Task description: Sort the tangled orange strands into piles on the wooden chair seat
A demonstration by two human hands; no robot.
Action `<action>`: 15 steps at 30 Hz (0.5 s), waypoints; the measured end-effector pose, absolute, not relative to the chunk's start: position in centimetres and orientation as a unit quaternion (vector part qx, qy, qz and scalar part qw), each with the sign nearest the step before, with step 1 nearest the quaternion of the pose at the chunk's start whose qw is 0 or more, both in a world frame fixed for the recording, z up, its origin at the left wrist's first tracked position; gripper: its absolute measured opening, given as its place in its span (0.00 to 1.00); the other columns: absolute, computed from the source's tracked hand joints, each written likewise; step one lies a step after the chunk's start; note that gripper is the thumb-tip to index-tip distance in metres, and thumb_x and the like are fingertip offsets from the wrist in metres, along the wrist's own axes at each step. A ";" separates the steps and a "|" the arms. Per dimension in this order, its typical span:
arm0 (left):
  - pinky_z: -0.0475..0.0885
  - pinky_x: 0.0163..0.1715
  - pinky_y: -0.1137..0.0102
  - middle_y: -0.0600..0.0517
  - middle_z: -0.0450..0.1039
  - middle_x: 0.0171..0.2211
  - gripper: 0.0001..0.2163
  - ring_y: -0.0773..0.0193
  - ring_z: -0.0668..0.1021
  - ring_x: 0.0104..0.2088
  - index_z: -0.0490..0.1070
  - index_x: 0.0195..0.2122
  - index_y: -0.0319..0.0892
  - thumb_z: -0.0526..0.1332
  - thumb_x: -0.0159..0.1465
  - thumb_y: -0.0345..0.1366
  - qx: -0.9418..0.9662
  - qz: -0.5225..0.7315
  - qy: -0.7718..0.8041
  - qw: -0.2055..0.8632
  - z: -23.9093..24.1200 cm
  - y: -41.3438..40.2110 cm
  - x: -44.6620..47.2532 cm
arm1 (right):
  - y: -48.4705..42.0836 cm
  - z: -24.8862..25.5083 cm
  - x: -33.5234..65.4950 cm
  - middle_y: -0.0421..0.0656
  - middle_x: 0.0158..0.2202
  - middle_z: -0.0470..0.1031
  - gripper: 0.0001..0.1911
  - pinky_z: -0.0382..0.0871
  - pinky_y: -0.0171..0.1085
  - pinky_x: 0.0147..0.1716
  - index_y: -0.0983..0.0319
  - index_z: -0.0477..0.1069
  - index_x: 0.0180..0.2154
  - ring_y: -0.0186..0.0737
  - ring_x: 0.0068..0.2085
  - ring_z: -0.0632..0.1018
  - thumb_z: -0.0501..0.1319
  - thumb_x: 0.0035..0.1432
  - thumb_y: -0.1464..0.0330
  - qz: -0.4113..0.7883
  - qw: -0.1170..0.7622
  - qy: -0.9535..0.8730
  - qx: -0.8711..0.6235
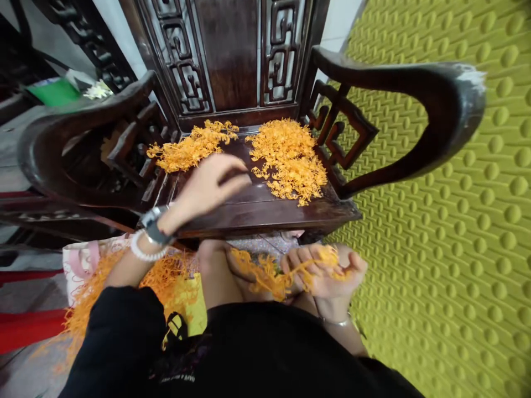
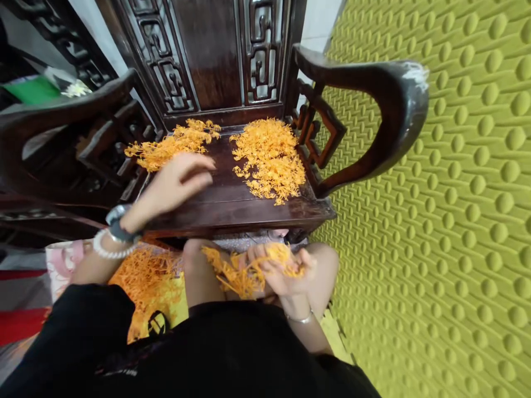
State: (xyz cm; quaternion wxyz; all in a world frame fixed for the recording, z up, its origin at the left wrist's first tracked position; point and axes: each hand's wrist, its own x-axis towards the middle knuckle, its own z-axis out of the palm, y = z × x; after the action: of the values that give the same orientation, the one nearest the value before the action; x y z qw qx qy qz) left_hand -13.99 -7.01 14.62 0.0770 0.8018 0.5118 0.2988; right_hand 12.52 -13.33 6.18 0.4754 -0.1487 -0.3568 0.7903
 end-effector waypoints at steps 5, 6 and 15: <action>0.67 0.51 0.61 0.39 0.71 0.52 0.35 0.50 0.71 0.53 0.56 0.62 0.39 0.64 0.58 0.48 0.758 0.288 0.365 0.458 6.6 -16.8 -3.6 | -13.1 6.9 12.4 0.36 0.16 0.56 0.29 0.54 0.33 0.18 0.60 0.60 0.17 0.30 0.18 0.57 0.64 0.46 0.43 0.688 0.447 -0.463 -0.334; 0.68 0.50 0.62 0.41 0.72 0.50 0.28 0.52 0.73 0.51 0.60 0.60 0.38 0.60 0.62 0.47 0.724 0.301 0.353 0.511 5.1 -17.6 -2.5 | -12.8 7.1 12.9 0.35 0.16 0.55 0.27 0.51 0.32 0.18 0.61 0.59 0.18 0.28 0.18 0.55 0.66 0.48 0.48 0.642 0.450 -0.500 -0.367; 0.67 0.40 0.71 0.51 0.74 0.32 0.17 0.66 0.74 0.33 0.70 0.34 0.40 0.45 0.71 0.40 0.720 0.230 0.328 0.567 8.0 -19.5 -3.8 | -14.2 8.3 17.9 0.35 0.14 0.53 0.25 0.49 0.34 0.19 0.62 0.58 0.15 0.28 0.17 0.56 0.59 0.62 0.63 0.092 0.626 -0.570 -0.524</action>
State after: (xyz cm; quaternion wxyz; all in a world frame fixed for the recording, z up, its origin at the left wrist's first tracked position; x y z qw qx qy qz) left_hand -3.77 -19.46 7.99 0.5673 0.7195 0.3283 0.2297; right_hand 17.85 -14.25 8.32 0.6262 -0.5235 -0.5705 0.0917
